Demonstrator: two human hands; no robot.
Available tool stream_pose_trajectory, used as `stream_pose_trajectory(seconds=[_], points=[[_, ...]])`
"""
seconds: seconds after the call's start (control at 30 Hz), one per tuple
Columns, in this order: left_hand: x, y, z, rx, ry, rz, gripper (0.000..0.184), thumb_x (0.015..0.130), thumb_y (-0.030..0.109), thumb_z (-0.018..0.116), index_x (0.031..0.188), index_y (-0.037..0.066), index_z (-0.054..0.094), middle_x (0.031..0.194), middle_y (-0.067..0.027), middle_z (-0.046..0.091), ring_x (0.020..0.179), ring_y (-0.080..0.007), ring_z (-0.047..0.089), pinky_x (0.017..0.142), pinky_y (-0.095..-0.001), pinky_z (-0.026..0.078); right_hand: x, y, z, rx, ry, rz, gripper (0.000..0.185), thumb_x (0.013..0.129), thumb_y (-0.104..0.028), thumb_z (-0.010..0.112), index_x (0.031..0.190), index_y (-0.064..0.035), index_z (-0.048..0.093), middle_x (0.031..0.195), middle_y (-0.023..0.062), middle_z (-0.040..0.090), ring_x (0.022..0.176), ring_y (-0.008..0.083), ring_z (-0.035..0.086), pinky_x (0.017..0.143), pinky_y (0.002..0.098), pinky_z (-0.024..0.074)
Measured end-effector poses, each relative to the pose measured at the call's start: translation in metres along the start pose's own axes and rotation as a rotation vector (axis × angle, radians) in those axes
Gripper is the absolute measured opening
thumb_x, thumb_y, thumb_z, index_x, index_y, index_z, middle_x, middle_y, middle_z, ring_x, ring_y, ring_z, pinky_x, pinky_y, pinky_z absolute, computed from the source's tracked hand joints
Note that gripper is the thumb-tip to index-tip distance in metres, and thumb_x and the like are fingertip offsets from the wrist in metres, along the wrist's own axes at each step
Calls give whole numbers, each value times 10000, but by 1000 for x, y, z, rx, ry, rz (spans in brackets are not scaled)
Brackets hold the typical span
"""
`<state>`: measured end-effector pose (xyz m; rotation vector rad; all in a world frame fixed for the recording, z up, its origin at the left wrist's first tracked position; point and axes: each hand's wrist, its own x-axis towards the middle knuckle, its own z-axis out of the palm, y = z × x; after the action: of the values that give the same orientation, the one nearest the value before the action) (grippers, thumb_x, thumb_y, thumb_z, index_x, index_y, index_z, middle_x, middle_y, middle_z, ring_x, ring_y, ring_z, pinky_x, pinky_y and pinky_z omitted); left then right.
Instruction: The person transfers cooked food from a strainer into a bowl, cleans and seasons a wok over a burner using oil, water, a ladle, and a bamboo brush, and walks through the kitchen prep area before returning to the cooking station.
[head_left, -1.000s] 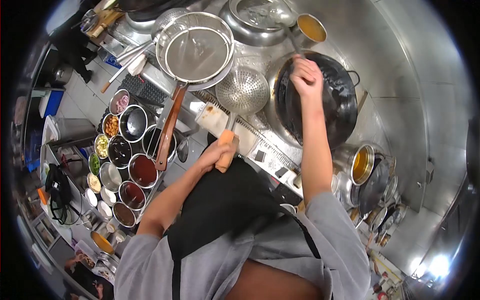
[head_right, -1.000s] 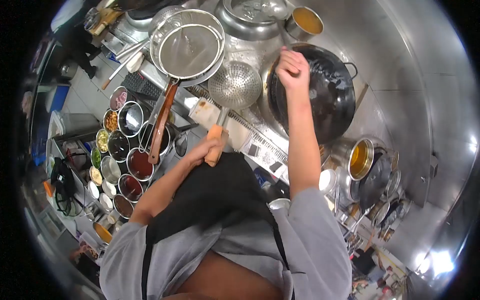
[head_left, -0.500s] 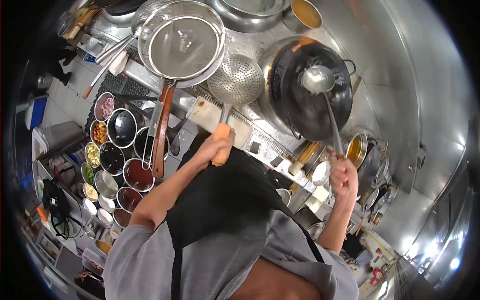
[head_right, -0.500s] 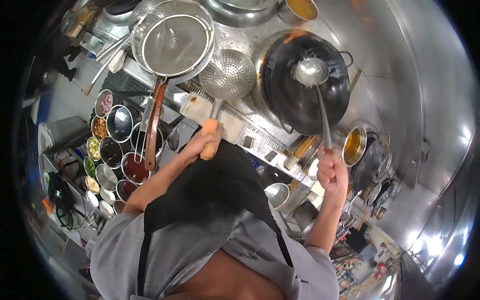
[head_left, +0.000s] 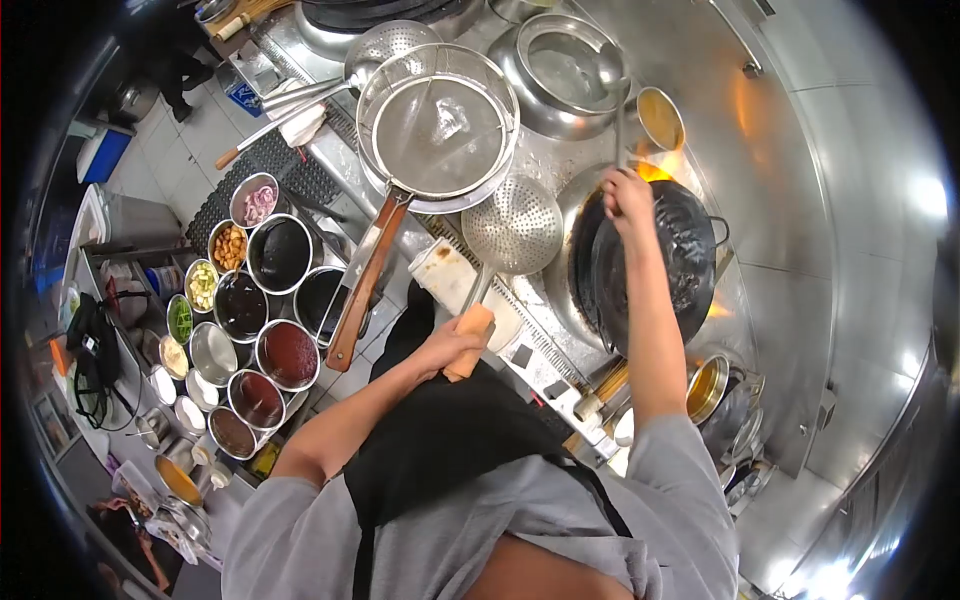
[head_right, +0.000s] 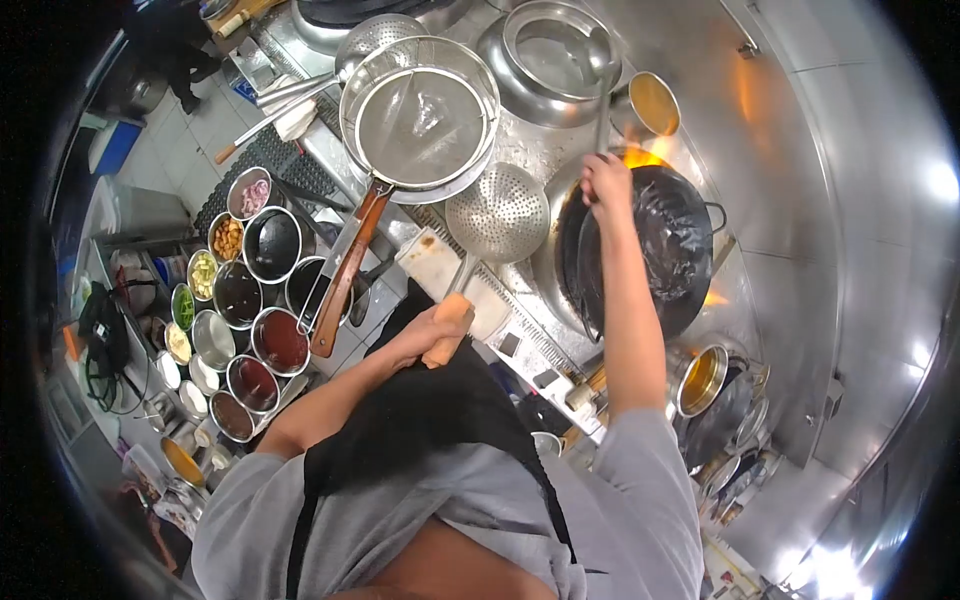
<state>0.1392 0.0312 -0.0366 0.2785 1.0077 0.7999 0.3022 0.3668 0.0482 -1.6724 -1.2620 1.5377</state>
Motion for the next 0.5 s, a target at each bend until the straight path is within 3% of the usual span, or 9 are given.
stream_pose_trajectory(seconds=[0.1, 0.17, 0.2, 0.27, 0.3, 0.5], points=[[0, -4, -3, -10, 45, -15, 489, 773, 157, 676, 1215, 19, 519, 974, -41, 604, 825, -121, 580, 720, -260, 470, 67, 10, 22, 26, 22, 79, 130, 856, -24, 503, 984, -6, 519, 571, -37, 434, 392, 72, 393, 339, 255, 309], [-6, 2, -1, -14, 45, -9, 486, 775, 157, 674, 1213, 15, 518, 979, -43, 606, 825, -124, 583, 718, -262, 472, 104, 18, 10, 934, -523, 384, 125, 868, -12, 466, 981, 40, 480, 535, -37, 402, 408, 79, 417, 331, 225, 314], [-8, 5, -2, -17, 47, -6, 483, 776, 156, 671, 1211, 12, 518, 984, -44, 608, 825, -127, 586, 716, -264, 473, 91, 9, 12, 931, -523, 382, 125, 868, -12, 466, 981, 40, 480, 535, -37, 402, 408, 79, 417, 331, 225, 314], [-9, 7, -4, -55, 37, -1, 474, 780, 156, 666, 1207, 11, 520, 984, -44, 608, 828, -128, 588, 718, -264, 474, 56, 2, 9, 1569, -582, 453, 199, 877, 12, 412, 1049, 111, 395, 536, -21, 404, 394, 84, 413, 330, 204, 325], [-12, 10, -3, -88, 28, -2, 465, 784, 157, 661, 1203, 9, 522, 984, -44, 607, 830, -129, 590, 720, -264, 475, 44, 7, 9, 1622, -641, 387, 193, 887, 18, 366, 1058, 107, 351, 549, -1, 408, 382, 84, 417, 323, 194, 336], [-12, 21, -8, -75, -27, -47, 454, 792, 174, 665, 1190, 7, 524, 962, -42, 597, 825, -128, 585, 713, -270, 474, -65, -29, -35, 1641, -744, 402, 203, 843, 7, 385, 1020, 106, 393, 593, 12, 427, 386, 84, 435, 317, 218, 338]])
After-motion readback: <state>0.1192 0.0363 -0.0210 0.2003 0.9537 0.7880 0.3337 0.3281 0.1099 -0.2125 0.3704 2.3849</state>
